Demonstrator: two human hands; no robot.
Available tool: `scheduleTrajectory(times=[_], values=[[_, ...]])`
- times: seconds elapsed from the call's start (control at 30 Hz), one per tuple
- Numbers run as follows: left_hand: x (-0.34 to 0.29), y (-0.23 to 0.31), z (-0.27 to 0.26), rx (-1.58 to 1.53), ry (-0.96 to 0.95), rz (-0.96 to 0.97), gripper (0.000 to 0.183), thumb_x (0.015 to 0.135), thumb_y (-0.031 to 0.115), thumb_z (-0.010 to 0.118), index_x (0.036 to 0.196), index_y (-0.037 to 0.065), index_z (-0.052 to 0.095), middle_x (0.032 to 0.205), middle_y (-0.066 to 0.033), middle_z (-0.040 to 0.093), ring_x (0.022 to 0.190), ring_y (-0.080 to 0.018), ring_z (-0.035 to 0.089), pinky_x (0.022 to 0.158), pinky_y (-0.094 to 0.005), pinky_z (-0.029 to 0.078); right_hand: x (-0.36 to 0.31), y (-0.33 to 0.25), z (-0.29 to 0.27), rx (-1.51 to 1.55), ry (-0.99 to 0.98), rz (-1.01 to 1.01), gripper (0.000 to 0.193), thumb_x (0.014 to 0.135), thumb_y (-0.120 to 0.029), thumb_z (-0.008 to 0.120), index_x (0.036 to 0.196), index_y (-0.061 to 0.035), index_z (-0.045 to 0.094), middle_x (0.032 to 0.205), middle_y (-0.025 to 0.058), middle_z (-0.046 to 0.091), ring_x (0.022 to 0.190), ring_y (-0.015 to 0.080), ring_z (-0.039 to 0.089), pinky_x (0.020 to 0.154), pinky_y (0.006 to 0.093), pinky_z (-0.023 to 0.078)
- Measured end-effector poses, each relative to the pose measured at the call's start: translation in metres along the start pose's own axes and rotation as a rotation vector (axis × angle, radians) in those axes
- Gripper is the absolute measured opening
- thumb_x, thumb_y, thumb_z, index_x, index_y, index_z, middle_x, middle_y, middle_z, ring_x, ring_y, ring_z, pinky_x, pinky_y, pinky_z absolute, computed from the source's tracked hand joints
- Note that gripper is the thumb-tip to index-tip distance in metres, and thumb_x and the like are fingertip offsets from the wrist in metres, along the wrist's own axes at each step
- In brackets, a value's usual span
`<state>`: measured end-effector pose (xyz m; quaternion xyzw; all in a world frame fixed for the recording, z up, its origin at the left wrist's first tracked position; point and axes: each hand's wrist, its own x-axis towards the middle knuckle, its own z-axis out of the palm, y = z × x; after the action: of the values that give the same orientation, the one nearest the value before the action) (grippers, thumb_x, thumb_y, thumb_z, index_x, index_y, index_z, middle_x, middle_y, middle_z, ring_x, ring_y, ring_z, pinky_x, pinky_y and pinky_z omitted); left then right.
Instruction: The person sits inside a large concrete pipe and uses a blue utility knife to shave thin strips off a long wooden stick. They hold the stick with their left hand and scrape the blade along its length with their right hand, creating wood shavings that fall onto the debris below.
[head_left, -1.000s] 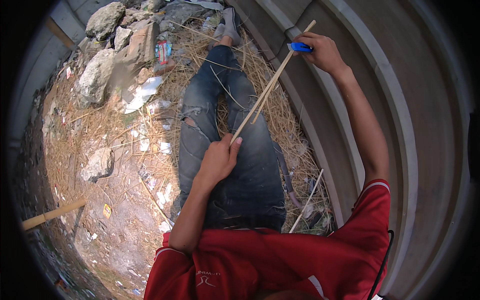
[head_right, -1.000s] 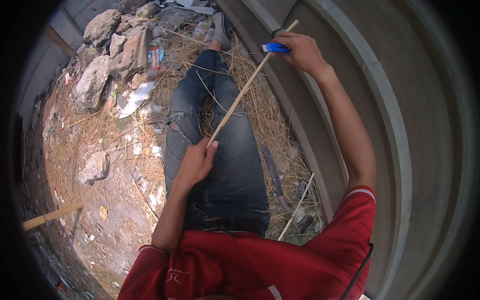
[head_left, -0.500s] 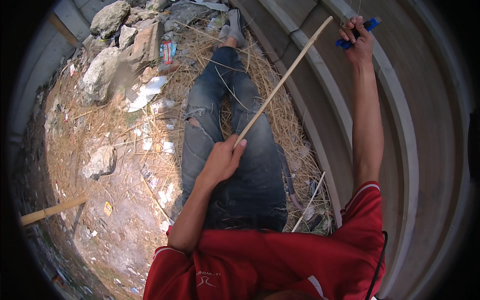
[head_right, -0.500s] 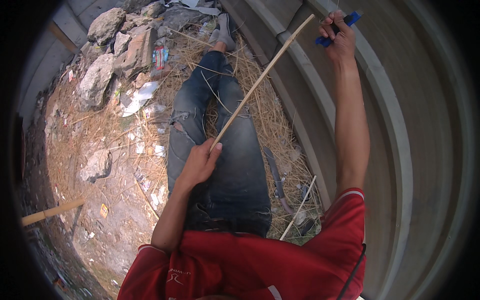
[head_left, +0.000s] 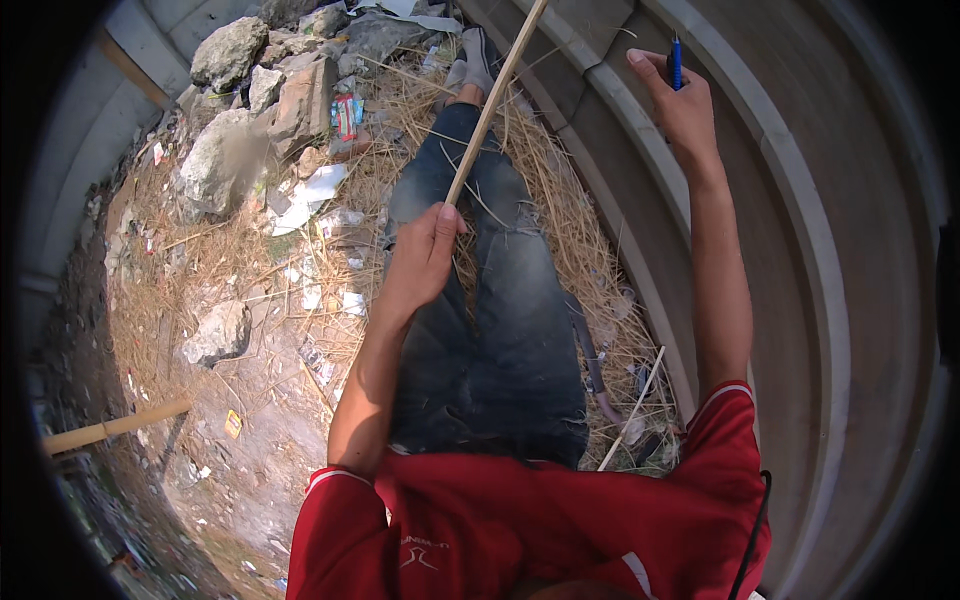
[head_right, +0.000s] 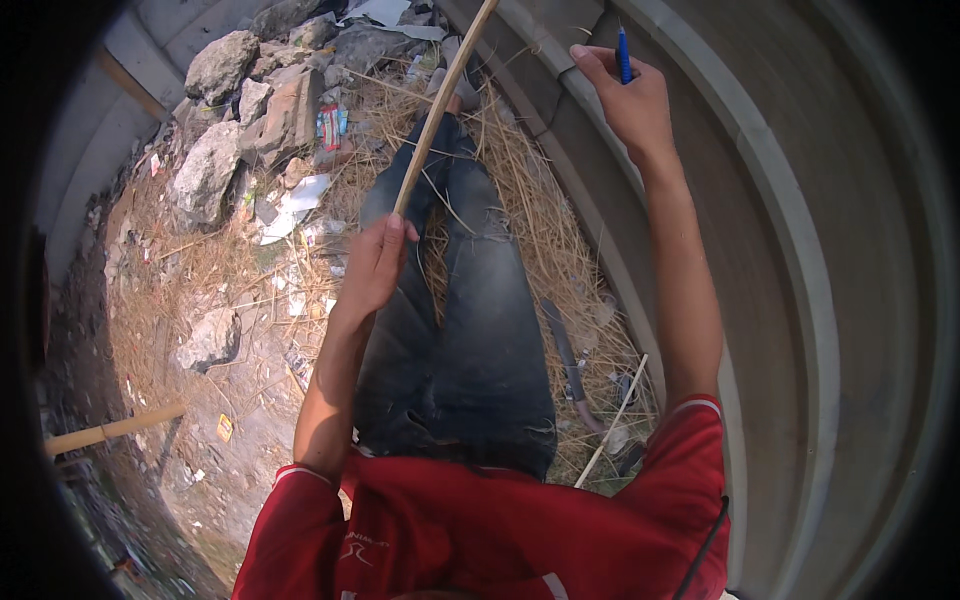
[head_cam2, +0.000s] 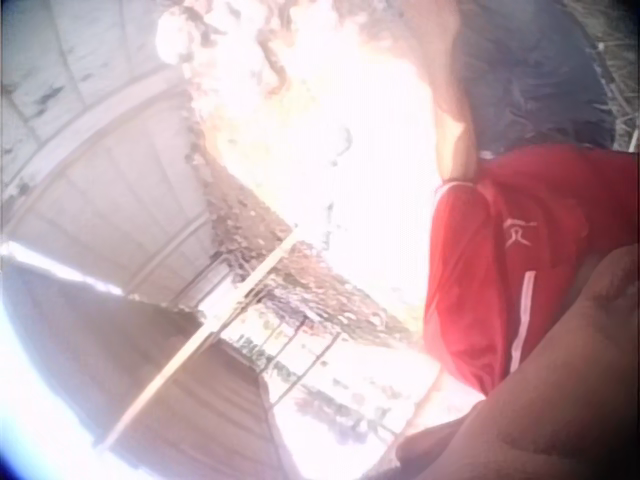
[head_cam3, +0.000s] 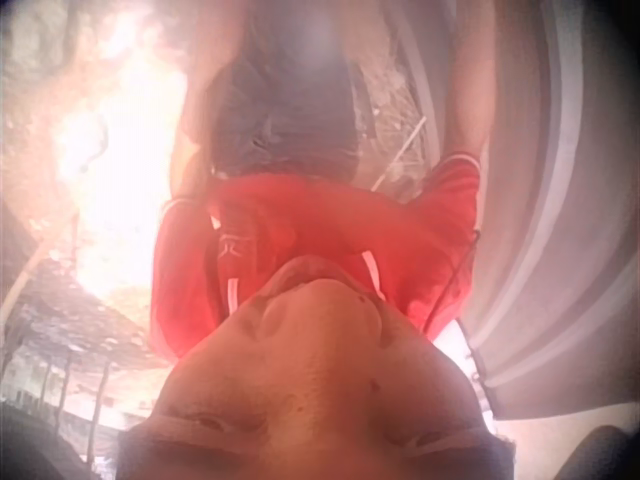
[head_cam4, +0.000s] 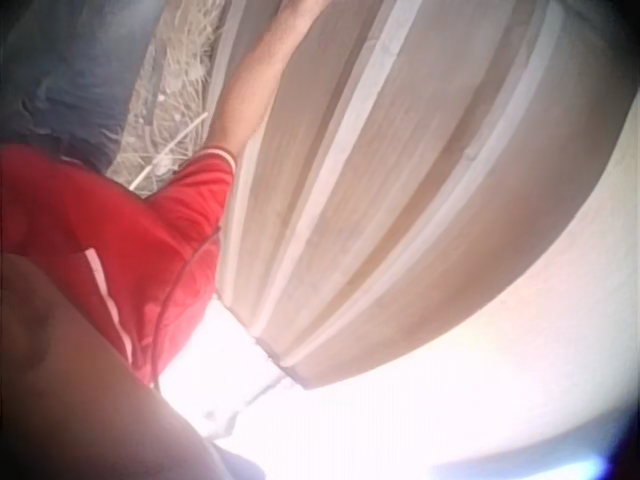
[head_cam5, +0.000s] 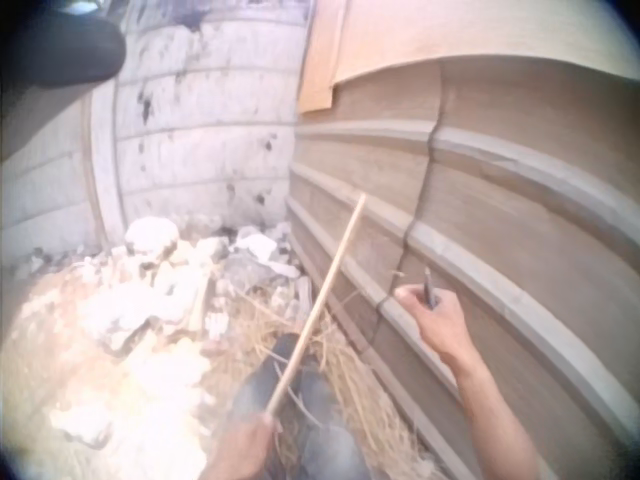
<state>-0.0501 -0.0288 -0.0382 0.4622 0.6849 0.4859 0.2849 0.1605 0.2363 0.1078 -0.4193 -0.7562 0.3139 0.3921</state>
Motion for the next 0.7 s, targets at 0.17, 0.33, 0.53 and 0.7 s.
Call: scheduleTrajectory(times=[0.17, 0.33, 0.53, 0.7], values=[[0.047, -0.009, -0.023, 0.326, 0.200, 0.155, 0.051, 0.112, 0.037, 0.040, 0.093, -0.004, 0.063, 0.069, -0.0249, 0.062, 0.066, -0.0437, 0.063, 0.063, -0.0507, 0.046, 0.001, 0.001, 0.031, 0.045, -0.113, 0.017, 0.057, 0.089, -0.050, 0.079, 0.116, 0.0006, 0.076, 0.102, 0.0112, 0.076, 0.099, 0.0176, 0.069, 0.093, 0.0330, 0.051], [0.108, -0.022, -0.075, 0.378, 0.438, 0.144, 0.055, 0.111, 0.038, 0.039, 0.093, -0.005, 0.069, 0.070, -0.0250, 0.065, 0.072, -0.0451, 0.067, 0.069, -0.0515, 0.050, -0.004, -0.003, 0.038, 0.073, -0.184, -0.006, 0.052, 0.090, -0.047, 0.078, 0.113, 0.0003, 0.076, 0.097, 0.0093, 0.075, 0.094, 0.0167, 0.068, 0.090, 0.0332, 0.051], [0.163, 0.024, -0.187, 0.498, 0.666, 0.216, 0.059, 0.111, 0.046, 0.041, 0.095, -0.001, 0.072, 0.064, -0.0142, 0.062, 0.066, -0.0312, 0.064, 0.066, -0.0436, 0.049, -0.009, 0.002, 0.044, 0.094, -0.295, 0.011, 0.047, 0.093, -0.046, 0.077, 0.111, -0.0028, 0.076, 0.082, 0.0006, 0.067, 0.066, 0.0070, 0.051, 0.062, 0.0271, 0.039], [0.136, 0.076, -0.174, 0.170, 0.497, 0.217, 0.056, 0.112, 0.048, 0.042, 0.095, 0.002, 0.070, 0.059, 0.0039, 0.047, 0.053, -0.0054, 0.044, 0.048, -0.0276, 0.033, -0.014, 0.002, 0.056, 0.257, -0.222, -0.009, 0.047, 0.095, -0.041, 0.076, 0.114, 0.0012, 0.074, 0.092, 0.0048, 0.074, 0.090, 0.0125, 0.066, 0.086, 0.0293, 0.050]])
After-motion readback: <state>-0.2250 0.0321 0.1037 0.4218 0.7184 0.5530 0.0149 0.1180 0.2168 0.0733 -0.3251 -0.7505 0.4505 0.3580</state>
